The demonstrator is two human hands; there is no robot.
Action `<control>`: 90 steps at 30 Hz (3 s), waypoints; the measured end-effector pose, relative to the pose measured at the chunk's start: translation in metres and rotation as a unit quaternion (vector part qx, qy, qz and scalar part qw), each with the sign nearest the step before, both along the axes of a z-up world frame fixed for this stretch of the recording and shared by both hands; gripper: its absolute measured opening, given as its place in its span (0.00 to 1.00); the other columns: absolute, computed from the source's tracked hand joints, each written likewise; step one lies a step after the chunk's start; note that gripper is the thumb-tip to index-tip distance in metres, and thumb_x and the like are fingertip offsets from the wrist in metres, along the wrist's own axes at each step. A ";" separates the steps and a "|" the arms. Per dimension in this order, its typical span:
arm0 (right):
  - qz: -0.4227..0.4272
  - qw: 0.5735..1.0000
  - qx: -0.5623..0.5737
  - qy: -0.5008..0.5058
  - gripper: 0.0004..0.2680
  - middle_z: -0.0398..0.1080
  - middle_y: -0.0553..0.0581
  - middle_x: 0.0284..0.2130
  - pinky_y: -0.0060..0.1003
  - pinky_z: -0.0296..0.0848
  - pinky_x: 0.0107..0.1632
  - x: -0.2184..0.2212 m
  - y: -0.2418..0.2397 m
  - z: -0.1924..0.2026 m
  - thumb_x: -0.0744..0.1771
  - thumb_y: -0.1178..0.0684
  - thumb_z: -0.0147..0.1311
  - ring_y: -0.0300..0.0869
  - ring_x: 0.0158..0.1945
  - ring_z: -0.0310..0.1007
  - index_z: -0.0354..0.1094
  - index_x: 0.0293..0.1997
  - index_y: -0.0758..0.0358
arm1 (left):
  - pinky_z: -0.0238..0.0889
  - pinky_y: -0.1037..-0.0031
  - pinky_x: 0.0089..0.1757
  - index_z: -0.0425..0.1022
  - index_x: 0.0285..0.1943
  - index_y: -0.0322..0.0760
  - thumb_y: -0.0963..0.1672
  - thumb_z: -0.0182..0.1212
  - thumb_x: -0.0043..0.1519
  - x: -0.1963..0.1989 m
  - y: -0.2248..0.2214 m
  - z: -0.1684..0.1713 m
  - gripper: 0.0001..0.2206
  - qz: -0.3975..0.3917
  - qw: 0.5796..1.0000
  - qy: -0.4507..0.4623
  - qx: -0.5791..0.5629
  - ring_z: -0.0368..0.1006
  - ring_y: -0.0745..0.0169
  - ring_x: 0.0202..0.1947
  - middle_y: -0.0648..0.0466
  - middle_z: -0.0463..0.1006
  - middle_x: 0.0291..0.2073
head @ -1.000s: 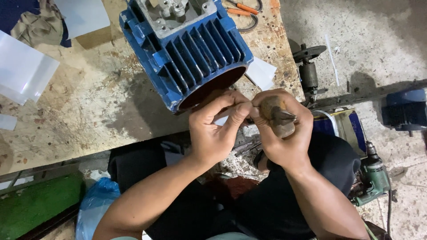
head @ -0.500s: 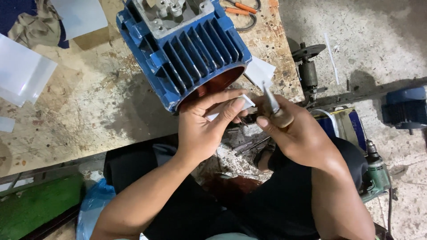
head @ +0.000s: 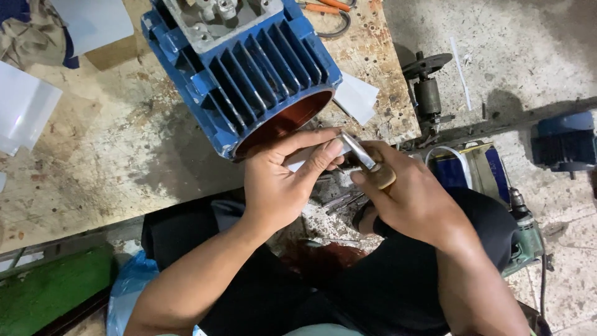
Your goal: Preparing and inserting insulation strips into the slots of an electric motor stator.
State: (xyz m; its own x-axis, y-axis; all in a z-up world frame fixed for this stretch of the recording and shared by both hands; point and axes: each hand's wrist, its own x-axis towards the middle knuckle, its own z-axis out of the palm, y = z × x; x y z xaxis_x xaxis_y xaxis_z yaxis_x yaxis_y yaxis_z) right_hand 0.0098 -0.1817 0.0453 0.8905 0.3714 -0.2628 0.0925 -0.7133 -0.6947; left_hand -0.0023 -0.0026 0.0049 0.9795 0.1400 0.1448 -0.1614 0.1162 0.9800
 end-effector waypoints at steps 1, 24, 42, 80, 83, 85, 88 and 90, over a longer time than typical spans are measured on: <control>0.000 1.000 0.000 0.000 0.15 0.78 0.73 0.34 0.63 0.77 0.39 0.001 -0.004 -0.014 0.66 0.54 0.57 0.73 0.38 0.78 0.70 0.59 0.67 | 0.80 0.74 0.38 0.83 0.46 0.28 0.39 0.68 0.63 0.000 -0.001 -0.001 0.06 0.000 1.000 0.000 0.000 0.80 0.67 0.32 0.42 0.85 0.31; -0.078 0.960 0.053 -0.263 0.16 0.70 0.76 0.46 0.72 0.74 0.46 0.065 0.003 -0.060 0.66 0.62 0.65 0.77 0.50 0.73 0.59 0.55 0.67 | 0.80 0.72 0.38 0.77 0.62 0.36 0.44 0.57 0.70 0.008 -0.003 -0.014 0.13 -0.029 1.000 0.006 -0.003 0.77 0.69 0.36 0.47 0.83 0.38; 0.078 0.879 0.327 -0.338 0.01 0.78 0.59 0.32 0.48 0.81 0.42 0.022 0.009 -0.028 0.65 0.63 0.63 0.53 0.35 0.81 0.76 0.36 0.65 | 0.69 0.60 0.54 0.68 0.62 0.34 0.46 0.48 0.74 -0.002 -0.005 -0.011 0.13 -0.154 0.986 -0.026 -0.063 0.74 0.63 0.46 0.51 0.78 0.42; -0.123 0.893 0.359 -0.242 0.09 0.79 0.66 0.25 0.34 0.74 0.29 0.016 0.032 -0.005 0.62 0.69 0.50 0.35 0.28 0.71 0.79 0.37 0.72 | 0.71 0.75 0.27 0.88 0.40 0.35 0.33 0.72 0.50 0.017 -0.015 -0.024 0.11 0.139 0.921 -0.325 0.166 0.77 0.60 0.22 0.49 0.81 0.25; -0.130 0.896 0.343 -0.250 0.09 0.79 0.67 0.24 0.36 0.75 0.28 0.016 0.030 -0.010 0.61 0.69 0.50 0.38 0.26 0.73 0.79 0.35 0.71 | 0.72 0.76 0.27 0.88 0.39 0.35 0.32 0.71 0.49 0.017 -0.018 -0.028 0.12 0.149 0.912 -0.342 0.174 0.78 0.59 0.22 0.49 0.82 0.27; -0.129 0.899 0.333 -0.254 0.08 0.79 0.67 0.24 0.38 0.77 0.29 0.018 0.030 -0.016 0.62 0.68 0.51 0.41 0.25 0.76 0.79 0.35 0.70 | 0.73 0.77 0.27 0.88 0.37 0.35 0.31 0.70 0.49 0.018 -0.020 -0.030 0.12 0.160 0.906 -0.349 0.177 0.80 0.58 0.23 0.49 0.82 0.28; -0.131 0.907 0.282 -0.286 0.08 0.78 0.62 0.23 0.34 0.73 0.27 0.024 0.030 -0.023 0.62 0.65 0.54 0.40 0.23 0.77 0.81 0.37 0.64 | 0.76 0.73 0.29 0.87 0.38 0.34 0.32 0.72 0.50 0.019 -0.022 -0.028 0.11 0.168 0.905 -0.346 0.178 0.83 0.54 0.29 0.47 0.84 0.33; -0.116 0.917 0.247 -0.290 0.06 0.79 0.66 0.27 0.42 0.75 0.29 0.027 0.028 -0.027 0.65 0.62 0.56 0.53 0.27 0.81 0.79 0.40 0.63 | 0.78 0.68 0.37 0.86 0.44 0.39 0.35 0.69 0.55 0.018 -0.022 -0.024 0.11 0.150 0.930 -0.262 0.210 0.84 0.54 0.37 0.50 0.86 0.37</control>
